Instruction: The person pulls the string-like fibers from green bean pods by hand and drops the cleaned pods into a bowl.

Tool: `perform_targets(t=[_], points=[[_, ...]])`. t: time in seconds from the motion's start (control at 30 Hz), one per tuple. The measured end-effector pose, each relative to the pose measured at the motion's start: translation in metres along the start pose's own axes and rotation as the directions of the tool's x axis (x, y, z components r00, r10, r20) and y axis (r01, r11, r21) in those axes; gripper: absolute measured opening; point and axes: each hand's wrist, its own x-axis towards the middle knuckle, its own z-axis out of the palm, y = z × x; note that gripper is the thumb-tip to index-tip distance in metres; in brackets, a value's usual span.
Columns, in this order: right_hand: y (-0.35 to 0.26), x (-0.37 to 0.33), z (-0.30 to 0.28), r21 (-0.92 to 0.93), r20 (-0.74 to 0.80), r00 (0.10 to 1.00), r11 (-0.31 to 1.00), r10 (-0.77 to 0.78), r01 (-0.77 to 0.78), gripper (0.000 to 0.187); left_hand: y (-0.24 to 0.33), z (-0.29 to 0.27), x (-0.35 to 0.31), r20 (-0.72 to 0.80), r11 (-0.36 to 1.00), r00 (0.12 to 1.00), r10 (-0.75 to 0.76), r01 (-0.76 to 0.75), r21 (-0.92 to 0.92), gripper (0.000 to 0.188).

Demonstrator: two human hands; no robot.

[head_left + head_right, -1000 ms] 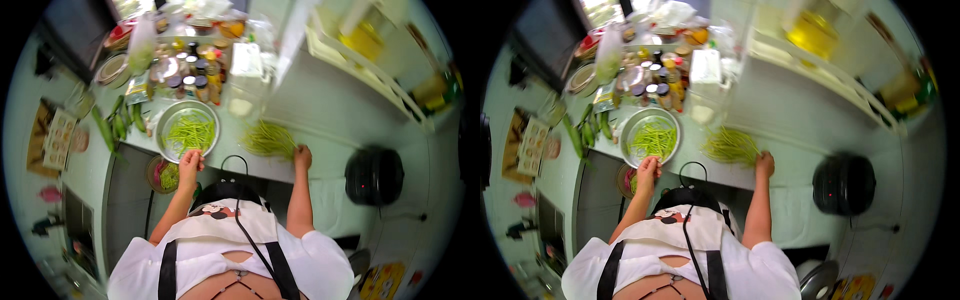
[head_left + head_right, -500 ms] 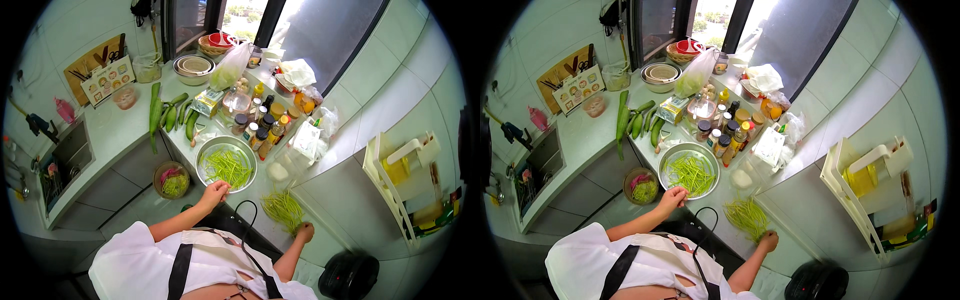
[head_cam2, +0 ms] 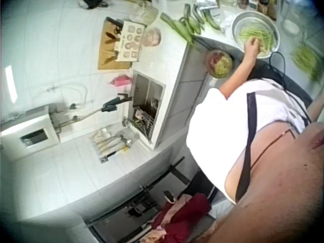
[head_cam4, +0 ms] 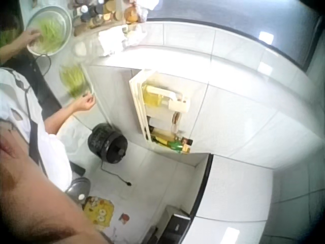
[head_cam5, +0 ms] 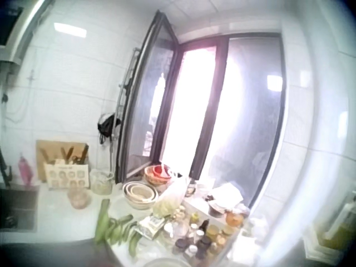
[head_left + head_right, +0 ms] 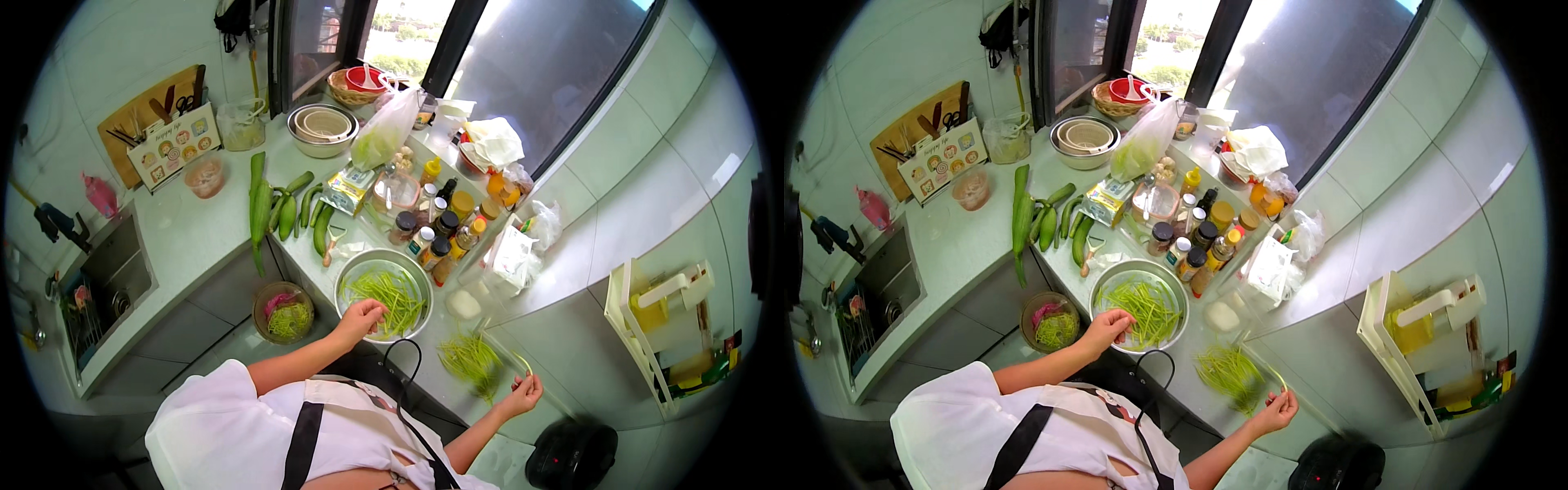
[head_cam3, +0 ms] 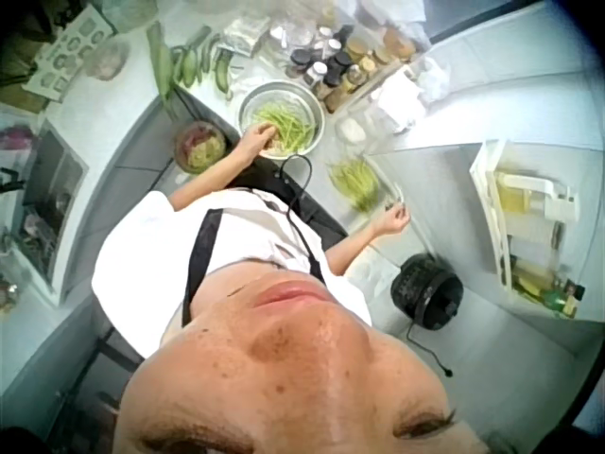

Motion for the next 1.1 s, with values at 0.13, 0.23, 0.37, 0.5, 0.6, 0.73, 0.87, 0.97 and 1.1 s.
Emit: perform_targets(t=[0.13,0.23,0.37,0.5,0.6,0.73,0.87,0.97,1.1], points=[[-0.031,-0.040,0.024,0.125,0.160,0.985,0.988,0.066,-0.086,0.010,0.016,-0.010,0.003,0.058,1.000,0.998,-0.018,0.018,-0.001,0.018],[-0.064,-0.070,0.058,0.300,0.344,0.932,0.926,0.117,-0.227,0.010,0.027,-0.013,0.008,0.086,0.998,0.996,0.022,-0.027,0.053,0.019],[-0.092,-0.110,0.090,0.554,0.628,0.762,0.598,0.156,-0.579,0.010,0.046,-0.016,0.016,0.097,0.987,0.986,0.137,-0.144,0.065,0.026],[-0.089,-0.142,0.137,0.460,0.781,0.486,0.165,0.392,-0.873,0.014,0.079,-0.028,0.026,0.152,0.994,0.984,0.098,-0.089,-0.065,0.026],[-0.088,-0.152,0.141,0.451,0.791,0.422,0.044,0.444,-0.891,0.014,0.096,-0.028,0.019,0.179,0.992,0.976,0.121,-0.112,-0.058,0.030],[-0.085,-0.152,0.144,0.453,0.783,0.418,0.038,0.460,-0.891,0.013,0.104,-0.028,0.017,0.186,0.971,0.955,0.233,-0.239,0.012,0.034],[-0.083,-0.155,0.146,0.463,0.738,0.445,0.099,0.508,-0.881,0.012,0.104,-0.028,0.019,0.229,0.919,0.911,0.344,-0.377,0.119,0.035],[-0.083,-0.157,0.145,0.470,0.702,0.484,0.170,0.523,-0.866,0.012,0.121,-0.017,0.013,0.237,0.737,0.827,0.509,-0.561,0.377,0.037],[-0.078,-0.161,0.141,0.446,0.733,0.516,0.258,0.444,-0.857,0.013,0.121,-0.010,0.015,0.298,0.474,0.698,0.651,-0.680,0.559,0.036]])
